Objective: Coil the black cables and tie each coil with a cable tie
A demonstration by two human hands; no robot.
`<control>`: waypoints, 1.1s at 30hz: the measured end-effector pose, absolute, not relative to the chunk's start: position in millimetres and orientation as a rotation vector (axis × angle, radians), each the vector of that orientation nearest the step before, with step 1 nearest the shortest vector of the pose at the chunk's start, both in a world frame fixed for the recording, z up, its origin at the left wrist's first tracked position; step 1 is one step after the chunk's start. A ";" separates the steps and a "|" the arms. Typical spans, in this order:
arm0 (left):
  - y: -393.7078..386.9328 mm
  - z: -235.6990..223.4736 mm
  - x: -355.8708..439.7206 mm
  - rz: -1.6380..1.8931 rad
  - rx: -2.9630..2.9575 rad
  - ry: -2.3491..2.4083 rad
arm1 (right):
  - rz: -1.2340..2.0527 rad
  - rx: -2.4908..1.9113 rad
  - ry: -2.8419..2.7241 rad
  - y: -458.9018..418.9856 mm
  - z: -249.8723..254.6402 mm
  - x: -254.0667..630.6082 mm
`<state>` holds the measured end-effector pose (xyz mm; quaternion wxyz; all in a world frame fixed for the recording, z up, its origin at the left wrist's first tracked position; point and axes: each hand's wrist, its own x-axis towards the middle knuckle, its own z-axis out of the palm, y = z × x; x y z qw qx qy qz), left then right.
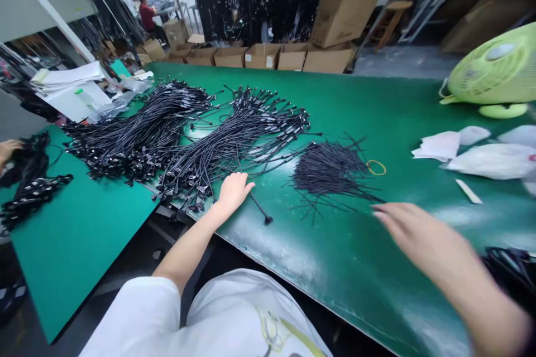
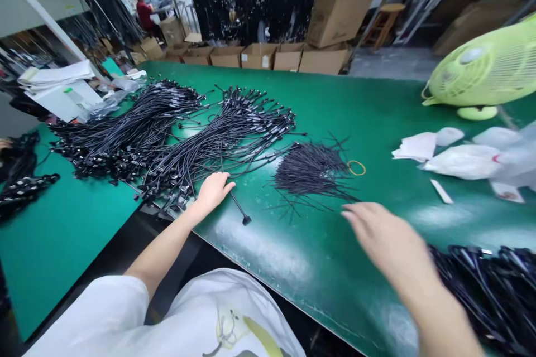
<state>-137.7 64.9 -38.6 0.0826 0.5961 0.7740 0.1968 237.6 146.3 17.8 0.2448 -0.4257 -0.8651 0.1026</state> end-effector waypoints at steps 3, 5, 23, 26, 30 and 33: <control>53.7 -32.1 -146.2 0.904 1.644 2.189 | 0.426 -0.964 -2.691 158.2 -8.9 169.6; 41.5 -14.2 -152.7 1.209 1.388 1.949 | 0.492 -0.801 -2.809 160.3 -10.3 122.7; -73.5 47.5 -189.8 1.449 0.619 1.181 | 0.064 -0.844 -2.412 240.5 113.1 -90.9; -88.7 51.7 -195.0 1.616 0.569 0.927 | -0.185 -0.779 -2.203 242.1 154.2 -67.3; -108.3 75.1 -219.8 2.005 0.533 0.395 | -0.282 -1.030 -2.146 262.2 181.4 -20.1; -107.1 81.5 -239.8 2.082 0.455 0.341 | -0.380 -1.222 -2.319 264.9 167.5 18.1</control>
